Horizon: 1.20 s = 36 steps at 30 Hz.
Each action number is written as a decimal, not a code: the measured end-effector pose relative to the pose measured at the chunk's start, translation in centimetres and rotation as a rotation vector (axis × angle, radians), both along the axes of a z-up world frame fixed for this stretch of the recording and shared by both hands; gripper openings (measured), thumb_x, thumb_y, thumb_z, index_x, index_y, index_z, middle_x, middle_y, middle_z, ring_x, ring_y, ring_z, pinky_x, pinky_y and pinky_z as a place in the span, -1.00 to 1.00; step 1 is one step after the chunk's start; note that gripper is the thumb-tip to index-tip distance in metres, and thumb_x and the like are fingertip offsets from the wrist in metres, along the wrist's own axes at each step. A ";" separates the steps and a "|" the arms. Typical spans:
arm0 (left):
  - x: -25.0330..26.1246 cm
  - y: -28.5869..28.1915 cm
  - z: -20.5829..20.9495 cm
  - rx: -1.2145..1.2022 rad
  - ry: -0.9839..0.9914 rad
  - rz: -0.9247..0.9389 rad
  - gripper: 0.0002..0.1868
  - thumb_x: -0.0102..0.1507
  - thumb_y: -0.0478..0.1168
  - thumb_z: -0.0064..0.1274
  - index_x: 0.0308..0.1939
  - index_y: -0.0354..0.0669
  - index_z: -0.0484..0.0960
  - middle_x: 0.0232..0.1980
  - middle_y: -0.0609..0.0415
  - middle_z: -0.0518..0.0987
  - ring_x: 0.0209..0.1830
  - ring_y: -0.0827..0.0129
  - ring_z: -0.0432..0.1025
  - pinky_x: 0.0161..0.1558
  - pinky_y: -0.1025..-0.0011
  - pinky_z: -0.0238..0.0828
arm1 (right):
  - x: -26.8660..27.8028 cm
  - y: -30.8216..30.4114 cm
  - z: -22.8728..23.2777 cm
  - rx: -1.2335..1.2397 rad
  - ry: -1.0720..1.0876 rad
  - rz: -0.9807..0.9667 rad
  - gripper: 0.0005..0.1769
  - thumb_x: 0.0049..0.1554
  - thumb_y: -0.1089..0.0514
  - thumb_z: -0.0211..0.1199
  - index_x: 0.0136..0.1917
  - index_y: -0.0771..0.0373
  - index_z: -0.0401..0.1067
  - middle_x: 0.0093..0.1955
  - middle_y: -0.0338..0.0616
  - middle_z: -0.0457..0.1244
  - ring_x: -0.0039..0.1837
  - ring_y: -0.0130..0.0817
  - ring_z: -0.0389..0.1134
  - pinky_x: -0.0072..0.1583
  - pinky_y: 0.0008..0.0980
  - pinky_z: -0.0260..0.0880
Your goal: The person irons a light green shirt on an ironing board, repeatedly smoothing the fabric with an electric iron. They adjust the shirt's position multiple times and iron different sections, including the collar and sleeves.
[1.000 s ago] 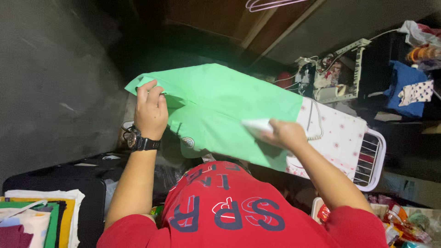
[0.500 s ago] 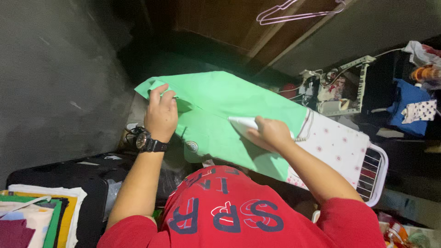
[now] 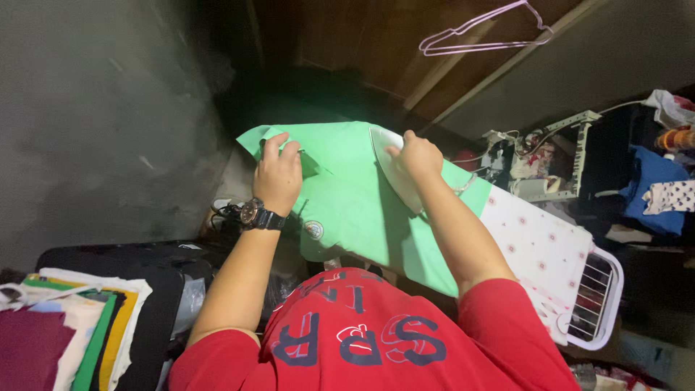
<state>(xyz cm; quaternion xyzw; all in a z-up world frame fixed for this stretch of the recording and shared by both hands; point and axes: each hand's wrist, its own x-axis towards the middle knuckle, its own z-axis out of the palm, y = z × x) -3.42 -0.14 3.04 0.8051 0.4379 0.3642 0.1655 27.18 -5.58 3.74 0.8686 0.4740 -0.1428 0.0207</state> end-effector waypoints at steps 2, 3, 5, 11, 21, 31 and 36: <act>-0.3 0.1 0.0 0.028 -0.009 0.006 -0.78 0.30 -0.29 0.11 0.04 -0.15 0.59 0.26 -0.09 0.47 0.08 -0.12 0.50 0.03 0.03 0.49 | -0.6 -1.5 0.2 0.023 -0.008 0.106 -0.42 0.07 -0.33 0.30 0.08 0.17 0.41 -0.06 0.10 0.40 0.03 0.11 0.43 0.02 0.05 0.42; -0.4 0.0 -0.1 0.018 -0.008 0.013 -0.78 0.31 -0.29 0.11 0.03 -0.14 0.59 0.26 -0.10 0.47 0.06 -0.12 0.50 0.03 0.02 0.49 | -1.0 -3.0 0.2 0.036 -0.020 0.195 -0.45 0.08 -0.32 0.29 0.05 0.18 0.41 -0.08 0.11 0.40 0.00 0.12 0.43 0.01 0.07 0.41; -0.6 -0.1 -0.4 -0.007 -0.001 0.025 -0.80 0.32 -0.28 0.11 0.03 -0.12 0.59 0.27 -0.11 0.47 0.04 -0.12 0.49 0.03 0.01 0.48 | -2.4 -6.2 0.1 0.025 -0.027 0.321 -0.49 0.12 -0.30 0.26 0.01 0.17 0.40 -0.13 0.11 0.40 -0.06 0.15 0.43 -0.03 0.10 0.40; -0.9 0.1 -0.7 0.007 0.005 0.015 -0.77 0.29 -0.27 0.10 0.04 -0.08 0.60 0.26 -0.11 0.48 0.05 -0.11 0.48 0.03 0.03 0.46 | -6.3 -15.4 1.3 0.009 -0.015 0.474 -0.45 0.06 -0.37 0.26 -0.08 0.16 0.38 -0.28 0.05 0.39 -0.23 0.11 0.43 -0.20 0.04 0.43; -0.1 1.5 -0.1 0.140 0.007 -0.045 -0.85 0.30 -0.31 0.09 -0.05 -0.09 0.57 -0.10 0.00 0.52 -0.06 0.04 0.46 -0.01 0.12 0.43 | -8.3 -11.1 -0.1 0.137 0.025 0.497 -0.47 0.04 -0.34 0.32 -0.07 0.15 0.40 -0.28 0.02 0.38 -0.23 0.11 0.42 -0.21 0.04 0.40; 0.2 2.1 -0.1 0.152 0.056 -0.056 -0.90 0.28 -0.25 0.14 -0.15 -0.07 0.55 -0.22 0.03 0.47 -0.14 0.06 0.44 -0.08 0.12 0.41 | -12.2 -3.0 -1.5 0.149 0.043 0.656 -0.41 0.06 -0.37 0.32 -0.06 0.20 0.38 -0.34 0.03 0.35 -0.28 0.04 0.41 -0.20 -0.03 0.42; 0.5 2.0 -0.2 0.132 0.122 -0.066 -0.92 0.26 -0.25 0.12 -0.19 -0.05 0.56 -0.27 0.04 0.45 -0.17 0.07 0.44 -0.11 0.11 0.40 | -12.3 -0.9 -1.9 0.134 0.069 0.745 -0.42 0.06 -0.35 0.31 -0.04 0.19 0.38 -0.33 0.00 0.34 -0.25 0.03 0.41 -0.20 -0.01 0.39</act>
